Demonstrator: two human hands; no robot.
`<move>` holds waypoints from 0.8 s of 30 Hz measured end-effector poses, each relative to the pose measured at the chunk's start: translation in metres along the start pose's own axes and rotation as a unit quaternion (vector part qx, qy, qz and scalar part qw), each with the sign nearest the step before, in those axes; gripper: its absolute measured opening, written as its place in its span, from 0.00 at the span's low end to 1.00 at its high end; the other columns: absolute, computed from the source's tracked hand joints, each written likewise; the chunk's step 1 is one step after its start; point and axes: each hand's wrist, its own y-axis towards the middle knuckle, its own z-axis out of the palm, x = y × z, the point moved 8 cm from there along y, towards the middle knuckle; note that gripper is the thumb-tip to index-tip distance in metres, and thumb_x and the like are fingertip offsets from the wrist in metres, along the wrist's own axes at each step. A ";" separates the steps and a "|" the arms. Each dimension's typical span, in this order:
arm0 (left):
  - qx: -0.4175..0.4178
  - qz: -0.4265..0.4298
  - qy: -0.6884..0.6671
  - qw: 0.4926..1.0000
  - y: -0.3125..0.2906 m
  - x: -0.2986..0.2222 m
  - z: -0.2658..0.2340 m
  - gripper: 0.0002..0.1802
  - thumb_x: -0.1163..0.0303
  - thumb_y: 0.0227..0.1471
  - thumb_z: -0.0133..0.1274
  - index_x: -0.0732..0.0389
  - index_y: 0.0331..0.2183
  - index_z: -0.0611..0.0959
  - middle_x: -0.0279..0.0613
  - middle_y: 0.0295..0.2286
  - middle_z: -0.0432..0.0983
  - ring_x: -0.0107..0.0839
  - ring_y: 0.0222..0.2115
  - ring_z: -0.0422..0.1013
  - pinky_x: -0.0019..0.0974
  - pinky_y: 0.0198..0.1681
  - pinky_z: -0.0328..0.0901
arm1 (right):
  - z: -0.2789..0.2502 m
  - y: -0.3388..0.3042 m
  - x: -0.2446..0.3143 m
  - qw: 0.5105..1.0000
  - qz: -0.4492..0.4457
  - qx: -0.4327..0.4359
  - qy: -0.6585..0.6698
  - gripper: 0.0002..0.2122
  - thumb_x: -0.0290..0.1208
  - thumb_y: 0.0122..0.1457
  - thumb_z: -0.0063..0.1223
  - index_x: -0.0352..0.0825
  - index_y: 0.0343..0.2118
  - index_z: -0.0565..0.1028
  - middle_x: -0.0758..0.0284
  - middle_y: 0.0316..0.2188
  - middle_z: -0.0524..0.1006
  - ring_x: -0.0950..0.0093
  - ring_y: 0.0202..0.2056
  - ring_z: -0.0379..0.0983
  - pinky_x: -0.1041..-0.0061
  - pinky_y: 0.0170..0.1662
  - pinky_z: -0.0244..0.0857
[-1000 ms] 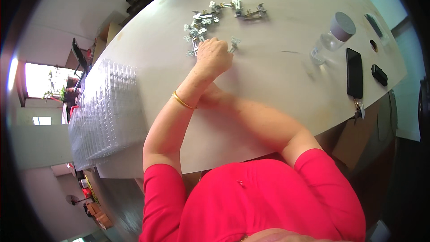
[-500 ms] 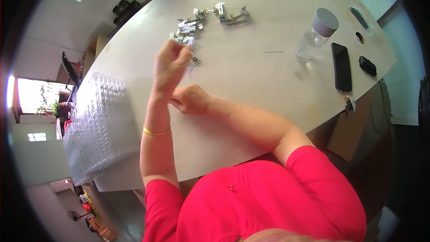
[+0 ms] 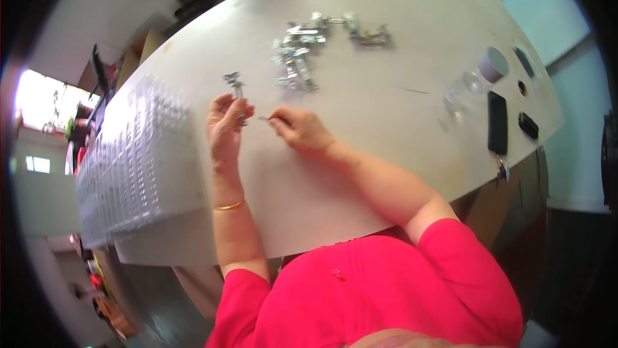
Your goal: The person assembles metal brackets by hand by picking up a bracket and a pin, fitting the pin into the bracket, and placing the finished unit into a plastic tray.
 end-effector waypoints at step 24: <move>-0.102 0.062 0.210 0.971 -0.020 0.020 0.001 0.15 0.76 0.55 0.59 0.64 0.46 0.80 0.32 0.35 0.76 0.17 0.33 0.70 0.23 0.38 0.68 | 0.002 0.037 -0.006 0.984 0.082 -0.074 0.142 0.05 0.30 0.65 0.53 0.35 0.38 0.76 0.76 0.23 0.75 0.88 0.25 0.69 0.85 0.27 0.63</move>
